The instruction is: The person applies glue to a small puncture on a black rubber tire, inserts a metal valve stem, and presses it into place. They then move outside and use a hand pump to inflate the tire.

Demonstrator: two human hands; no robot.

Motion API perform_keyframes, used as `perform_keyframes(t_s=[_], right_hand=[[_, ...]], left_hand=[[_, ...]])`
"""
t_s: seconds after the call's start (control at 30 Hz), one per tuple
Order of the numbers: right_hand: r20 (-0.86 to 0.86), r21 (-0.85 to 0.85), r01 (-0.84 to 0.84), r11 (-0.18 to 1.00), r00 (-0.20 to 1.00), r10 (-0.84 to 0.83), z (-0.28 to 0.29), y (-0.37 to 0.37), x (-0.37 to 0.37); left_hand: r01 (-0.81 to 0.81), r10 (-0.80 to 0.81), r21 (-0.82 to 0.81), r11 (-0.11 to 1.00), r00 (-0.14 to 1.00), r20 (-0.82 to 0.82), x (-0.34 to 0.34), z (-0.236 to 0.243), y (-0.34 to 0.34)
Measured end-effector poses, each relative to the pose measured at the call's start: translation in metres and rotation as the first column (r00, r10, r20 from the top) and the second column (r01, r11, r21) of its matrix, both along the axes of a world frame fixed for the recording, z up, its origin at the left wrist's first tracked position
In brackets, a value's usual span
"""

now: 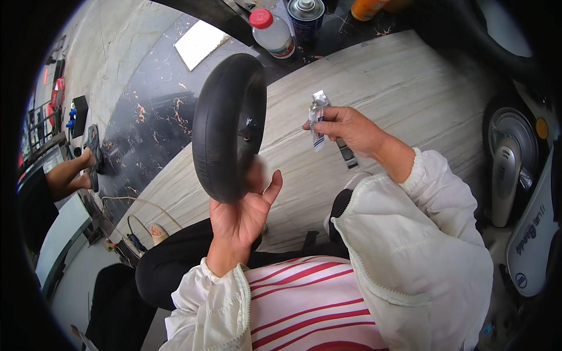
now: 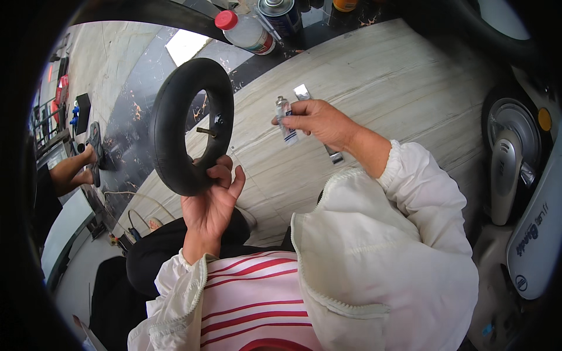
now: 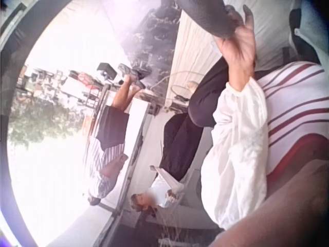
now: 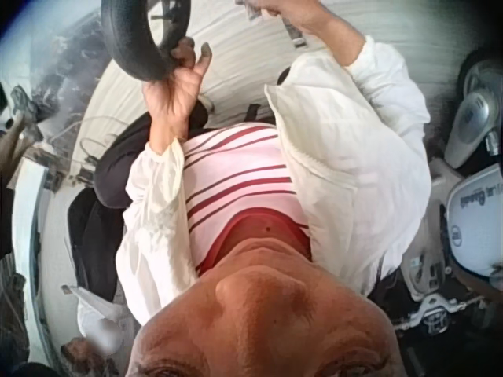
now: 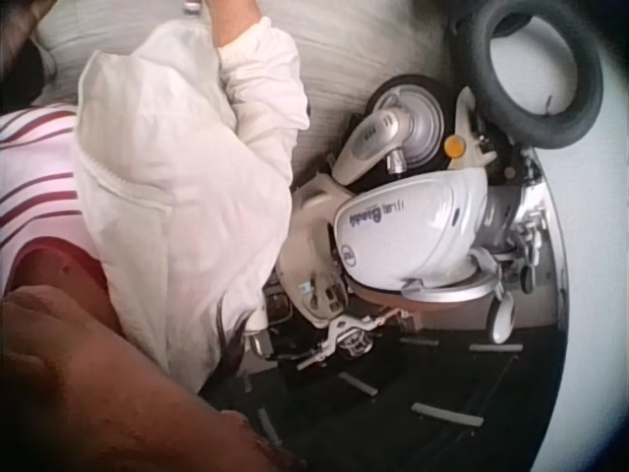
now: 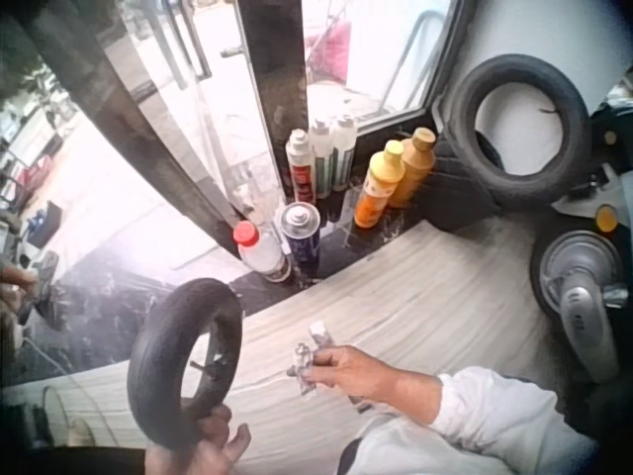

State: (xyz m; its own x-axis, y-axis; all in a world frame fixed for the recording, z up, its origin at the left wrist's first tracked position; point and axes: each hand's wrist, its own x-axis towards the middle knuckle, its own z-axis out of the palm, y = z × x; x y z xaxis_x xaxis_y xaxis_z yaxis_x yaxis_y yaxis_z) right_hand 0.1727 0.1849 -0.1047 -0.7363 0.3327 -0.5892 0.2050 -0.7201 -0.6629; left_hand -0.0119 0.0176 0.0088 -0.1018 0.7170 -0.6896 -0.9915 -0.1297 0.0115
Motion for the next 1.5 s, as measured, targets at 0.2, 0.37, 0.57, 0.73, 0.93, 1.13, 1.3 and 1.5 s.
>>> perform_keyframes(t_s=[0.2, 0.37, 0.57, 0.73, 0.93, 1.13, 1.3, 1.5], right_hand=[[-0.275, -0.048, 0.06, 0.997, 0.959, -0.071, 0.059, -0.02, -0.027], [-0.308, -0.032, 0.021, 0.999, 0.951, -0.03, 0.079, -0.023, -0.038], [-0.383, -0.136, -0.033, 0.99, 0.924, -0.022, 0.093, -0.032, -0.053], [-0.479, -0.184, -0.115, 0.976, 0.878, 0.013, 0.118, -0.033, -0.08], [0.005, 0.616, -0.278, 0.737, 0.937, 0.349, 0.027, 0.004, -0.131], [0.389, 0.9, -0.428, 0.082, 0.874, 0.291, -0.052, 0.025, -0.248], [0.472, 0.866, -0.416, -0.277, 0.863, 0.18, -0.096, -0.007, -0.32], [0.458, 0.877, -0.442, -0.188, 0.888, 0.046, -0.115, 0.01, -0.288]], left_hand=[[-0.035, 0.034, 0.099, 0.994, 0.999, 0.018, -0.014, -0.007, -0.009], [-0.064, 0.061, 0.135, 0.989, 0.998, 0.031, -0.013, 0.003, -0.006], [-0.105, 0.106, 0.122, 0.987, 0.994, -0.007, -0.018, 0.024, -0.001], [-0.197, 0.23, 0.149, 0.969, 0.942, -0.246, -0.05, 0.06, -0.016], [-0.165, 0.243, 0.247, 0.955, 0.912, -0.33, -0.111, 0.137, -0.038], [-0.312, 0.401, 0.307, 0.899, 0.867, -0.296, -0.137, 0.157, -0.057], [-0.242, 0.342, 0.318, 0.917, 0.888, -0.309, -0.146, 0.169, -0.061], [-0.238, 0.328, 0.286, 0.928, 0.888, -0.323, -0.157, 0.153, -0.048]])
